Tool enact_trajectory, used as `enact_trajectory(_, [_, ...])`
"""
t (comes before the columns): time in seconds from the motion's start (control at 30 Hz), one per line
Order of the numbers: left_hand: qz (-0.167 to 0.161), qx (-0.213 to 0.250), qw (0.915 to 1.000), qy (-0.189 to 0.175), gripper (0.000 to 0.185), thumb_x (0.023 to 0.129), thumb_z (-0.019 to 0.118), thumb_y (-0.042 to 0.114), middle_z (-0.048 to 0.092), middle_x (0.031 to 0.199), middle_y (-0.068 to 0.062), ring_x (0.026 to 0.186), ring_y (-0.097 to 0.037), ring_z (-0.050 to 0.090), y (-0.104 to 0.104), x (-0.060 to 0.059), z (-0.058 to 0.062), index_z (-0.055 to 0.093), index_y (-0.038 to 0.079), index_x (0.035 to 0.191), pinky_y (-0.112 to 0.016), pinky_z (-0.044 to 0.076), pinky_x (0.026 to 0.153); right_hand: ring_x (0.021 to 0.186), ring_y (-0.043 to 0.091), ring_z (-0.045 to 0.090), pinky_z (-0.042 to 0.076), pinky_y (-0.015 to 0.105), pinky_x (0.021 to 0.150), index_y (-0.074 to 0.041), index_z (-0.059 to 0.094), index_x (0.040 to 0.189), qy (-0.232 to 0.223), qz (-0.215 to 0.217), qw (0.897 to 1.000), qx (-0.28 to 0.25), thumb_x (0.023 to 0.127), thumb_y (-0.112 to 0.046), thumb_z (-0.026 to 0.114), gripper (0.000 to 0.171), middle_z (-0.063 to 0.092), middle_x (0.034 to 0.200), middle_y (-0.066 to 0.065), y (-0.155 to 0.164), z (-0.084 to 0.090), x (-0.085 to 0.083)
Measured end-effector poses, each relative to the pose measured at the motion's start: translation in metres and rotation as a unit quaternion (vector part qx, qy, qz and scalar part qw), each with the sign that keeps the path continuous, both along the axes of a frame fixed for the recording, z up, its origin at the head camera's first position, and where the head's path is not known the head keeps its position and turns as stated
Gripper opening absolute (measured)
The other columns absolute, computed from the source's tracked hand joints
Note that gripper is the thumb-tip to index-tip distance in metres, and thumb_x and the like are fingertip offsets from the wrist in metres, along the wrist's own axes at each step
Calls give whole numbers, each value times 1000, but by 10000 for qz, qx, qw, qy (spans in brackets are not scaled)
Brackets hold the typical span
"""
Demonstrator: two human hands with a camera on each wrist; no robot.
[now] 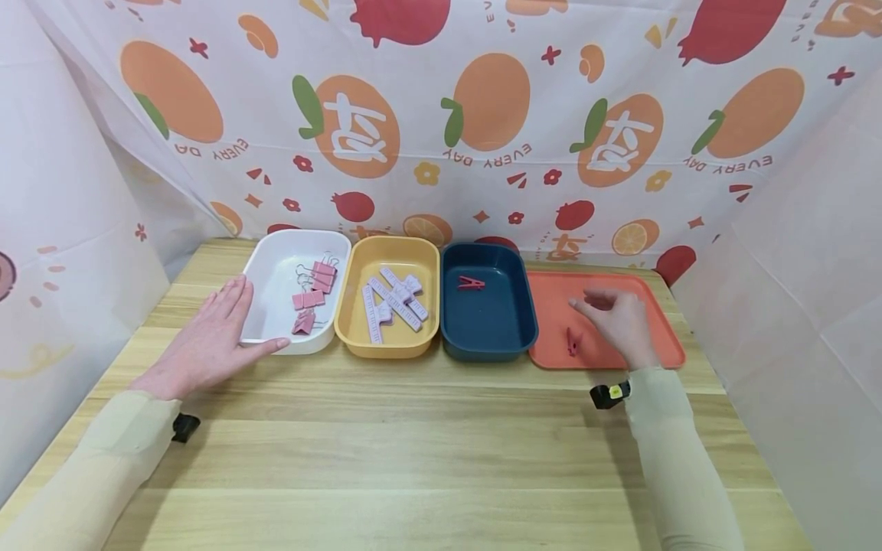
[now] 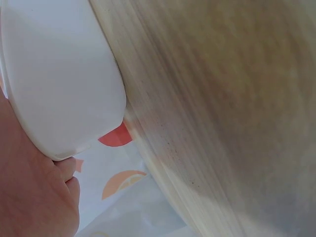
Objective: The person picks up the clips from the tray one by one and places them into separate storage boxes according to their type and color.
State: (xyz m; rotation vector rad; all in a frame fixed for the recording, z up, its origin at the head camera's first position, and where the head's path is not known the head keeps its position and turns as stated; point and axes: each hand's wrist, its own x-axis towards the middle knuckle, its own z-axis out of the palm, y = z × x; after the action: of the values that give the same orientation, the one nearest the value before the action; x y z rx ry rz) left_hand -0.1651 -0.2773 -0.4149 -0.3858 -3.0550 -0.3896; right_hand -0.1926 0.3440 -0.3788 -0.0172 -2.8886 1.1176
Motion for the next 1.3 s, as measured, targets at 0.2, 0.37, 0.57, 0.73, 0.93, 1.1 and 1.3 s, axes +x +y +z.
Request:
enact_trajectory(0.2, [-3,-22,10000,-16,121,89,53,77,-3,165,-28,152,-44,1,0,-1,0,3,-10,158,-56,2,122,121,39,58,50,55,100,2,61,139,32,22,10000,4,95,-49,69,68,62,135,22,1,-6,4])
enact_trajectory(0.37, [-27,23,10000,15,120,90,53,75,-3,165,-28,152,-44,1,0,0,-1,3,-10,158,-56,1,122,117,39,61,52,54,98,3,62,137,23,4,10000,93,96,-47,70,65,64,132,23,1,-11,7])
enact_trajectory(0.57, [-31,52,10000,49,120,90,54,75,-2,165,-29,152,-45,1,0,0,0,3,-10,158,-56,1,122,124,43,54,49,57,100,5,62,135,-185,-178,9995,172,96,-47,70,66,62,132,25,1,-14,10])
enact_trajectory(0.73, [4,43,10000,-37,121,89,54,76,-3,165,-28,152,-44,1,0,0,2,3,-10,158,-55,1,123,129,45,50,46,59,103,5,61,136,-456,-305,9983,184,94,-49,72,70,60,135,26,2,-17,11])
enact_trajectory(0.93, [29,39,10000,-76,122,89,53,77,-3,166,-28,152,-44,1,0,0,2,3,-10,158,-56,2,122,131,46,47,46,59,104,5,61,136,-709,-396,9965,183,91,-52,73,73,57,139,27,4,-22,13])
enact_trajectory(1.1, [28,48,10000,-56,121,90,53,76,-3,166,-28,152,-44,1,0,0,1,3,-10,158,-57,2,122,131,46,47,44,60,105,5,62,135,-811,-361,9954,348,93,-50,72,70,57,139,28,5,-27,12])
enact_trajectory(1.3, [31,64,10000,-38,121,89,54,76,-3,166,-28,152,-45,1,1,0,1,4,-10,158,-57,2,122,131,48,45,41,63,107,7,62,134,-950,-301,9939,472,94,-49,71,70,57,137,29,6,-29,12])
